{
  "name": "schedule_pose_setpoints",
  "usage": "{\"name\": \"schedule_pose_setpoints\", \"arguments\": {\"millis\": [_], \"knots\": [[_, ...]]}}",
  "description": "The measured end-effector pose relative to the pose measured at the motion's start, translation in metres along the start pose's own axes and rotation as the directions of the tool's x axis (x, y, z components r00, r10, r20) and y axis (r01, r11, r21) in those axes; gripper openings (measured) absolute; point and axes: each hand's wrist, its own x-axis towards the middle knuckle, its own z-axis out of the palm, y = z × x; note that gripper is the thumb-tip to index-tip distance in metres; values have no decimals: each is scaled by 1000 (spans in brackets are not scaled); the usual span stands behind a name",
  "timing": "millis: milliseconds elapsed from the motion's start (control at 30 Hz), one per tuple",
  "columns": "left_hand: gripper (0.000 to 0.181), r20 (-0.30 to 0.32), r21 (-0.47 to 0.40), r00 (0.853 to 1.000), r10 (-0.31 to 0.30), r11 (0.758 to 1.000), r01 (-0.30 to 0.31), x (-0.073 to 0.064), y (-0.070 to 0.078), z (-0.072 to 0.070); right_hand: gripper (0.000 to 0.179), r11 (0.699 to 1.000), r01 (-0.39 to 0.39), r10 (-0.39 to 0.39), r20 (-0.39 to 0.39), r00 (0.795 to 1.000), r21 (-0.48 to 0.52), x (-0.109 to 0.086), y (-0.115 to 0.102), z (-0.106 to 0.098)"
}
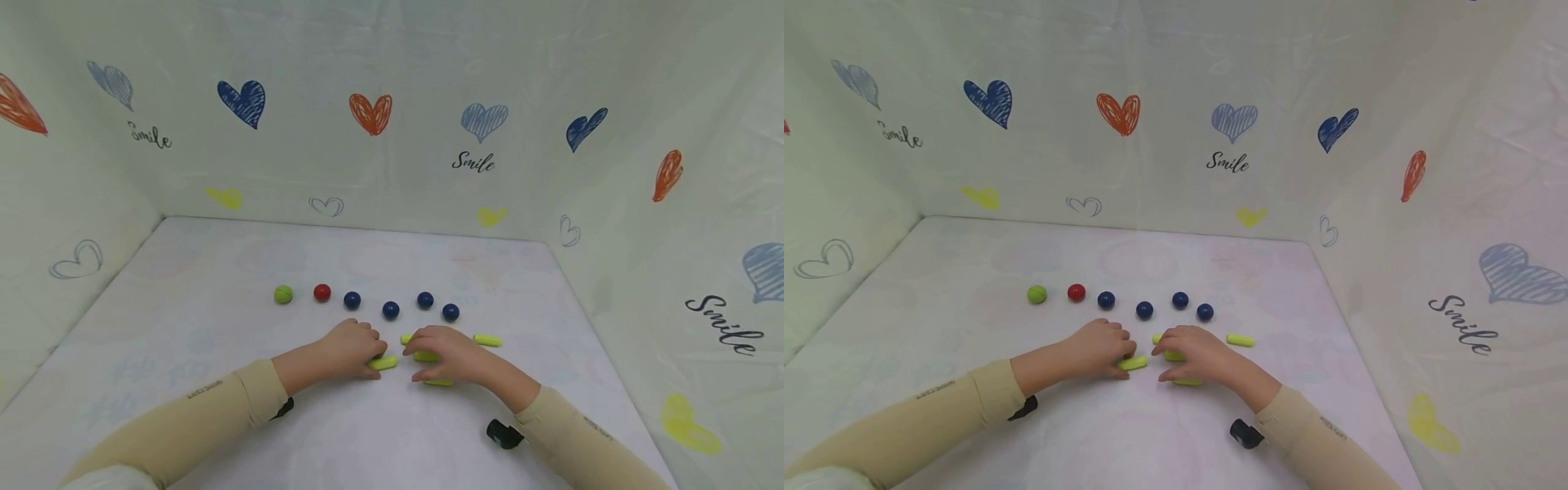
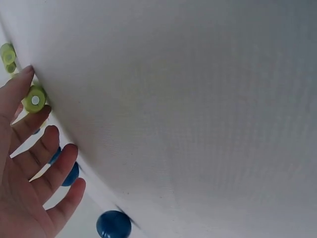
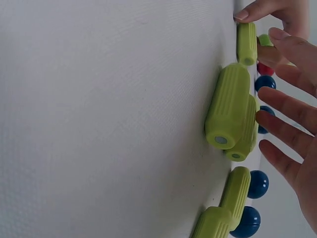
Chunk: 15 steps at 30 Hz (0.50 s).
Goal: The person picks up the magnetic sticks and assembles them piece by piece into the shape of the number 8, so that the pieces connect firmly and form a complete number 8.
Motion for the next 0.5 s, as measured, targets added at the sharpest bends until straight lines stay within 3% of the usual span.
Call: {"name": "schedule_pose_setpoints", "arguments": {"millis": [500], "knots": [[23,1,-105,995,-96,990,96,-16,-16,-6,38,997,27,-27,4,1000,-67,17,2,-14]]}}
